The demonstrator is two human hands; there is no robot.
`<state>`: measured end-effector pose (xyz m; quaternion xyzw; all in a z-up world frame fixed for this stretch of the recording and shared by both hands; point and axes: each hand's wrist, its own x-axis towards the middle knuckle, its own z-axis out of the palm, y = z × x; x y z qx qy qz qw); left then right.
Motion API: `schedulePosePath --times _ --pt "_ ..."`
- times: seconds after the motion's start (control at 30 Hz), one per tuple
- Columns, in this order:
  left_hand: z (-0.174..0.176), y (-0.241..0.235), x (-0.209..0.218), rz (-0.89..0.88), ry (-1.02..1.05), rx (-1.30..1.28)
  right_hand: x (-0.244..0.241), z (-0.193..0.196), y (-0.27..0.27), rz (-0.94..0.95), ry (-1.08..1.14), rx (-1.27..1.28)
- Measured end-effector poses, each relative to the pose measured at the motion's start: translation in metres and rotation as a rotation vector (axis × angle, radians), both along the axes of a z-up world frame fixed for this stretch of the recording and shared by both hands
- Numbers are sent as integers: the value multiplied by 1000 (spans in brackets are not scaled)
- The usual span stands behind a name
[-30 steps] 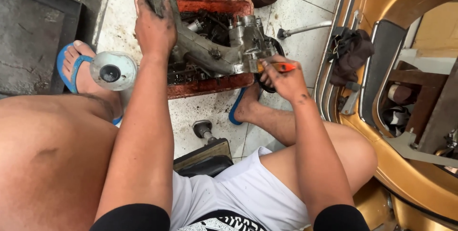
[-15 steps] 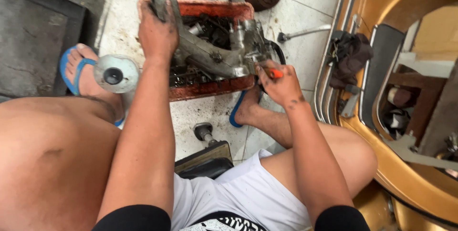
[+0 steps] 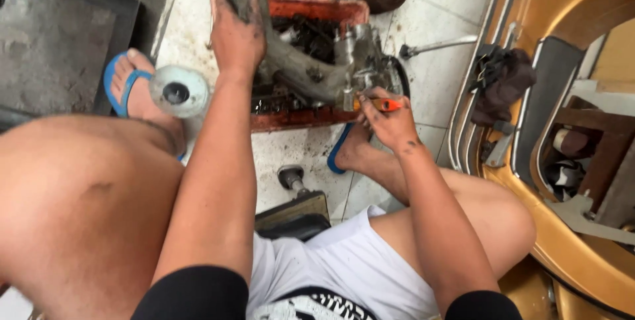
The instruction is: Cleaning a motorcycle engine component using a brush and solvent in a tray.
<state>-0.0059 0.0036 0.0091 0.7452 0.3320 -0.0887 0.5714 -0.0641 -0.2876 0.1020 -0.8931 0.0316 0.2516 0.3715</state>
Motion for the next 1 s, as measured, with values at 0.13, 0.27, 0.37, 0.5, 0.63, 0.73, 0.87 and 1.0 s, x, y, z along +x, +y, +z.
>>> schedulePosePath --times 0.13,0.27,0.37,0.5,0.63,0.73,0.87,1.0 --pt "4 -2 6 -7 2 -5 -7 -4 6 252 10 -82" --pt "-12 -3 1 8 -93 46 -15 -10 34 315 25 -74" --pt "6 -3 4 -7 39 -34 -38 -27 48 449 -81 -190" --pt "-11 -4 5 -27 25 43 -62 -58 45 504 -569 -93" --pt "-11 -7 2 -23 -24 22 -74 -57 51 306 -365 -98" --pt "-11 -4 -5 -20 -36 -13 -76 -56 56 246 -293 -56" --pt "-3 -5 -7 37 12 -201 -77 -73 55 258 -333 -45" --pt "-46 -7 4 114 -168 -218 -68 -44 66 197 -448 62"
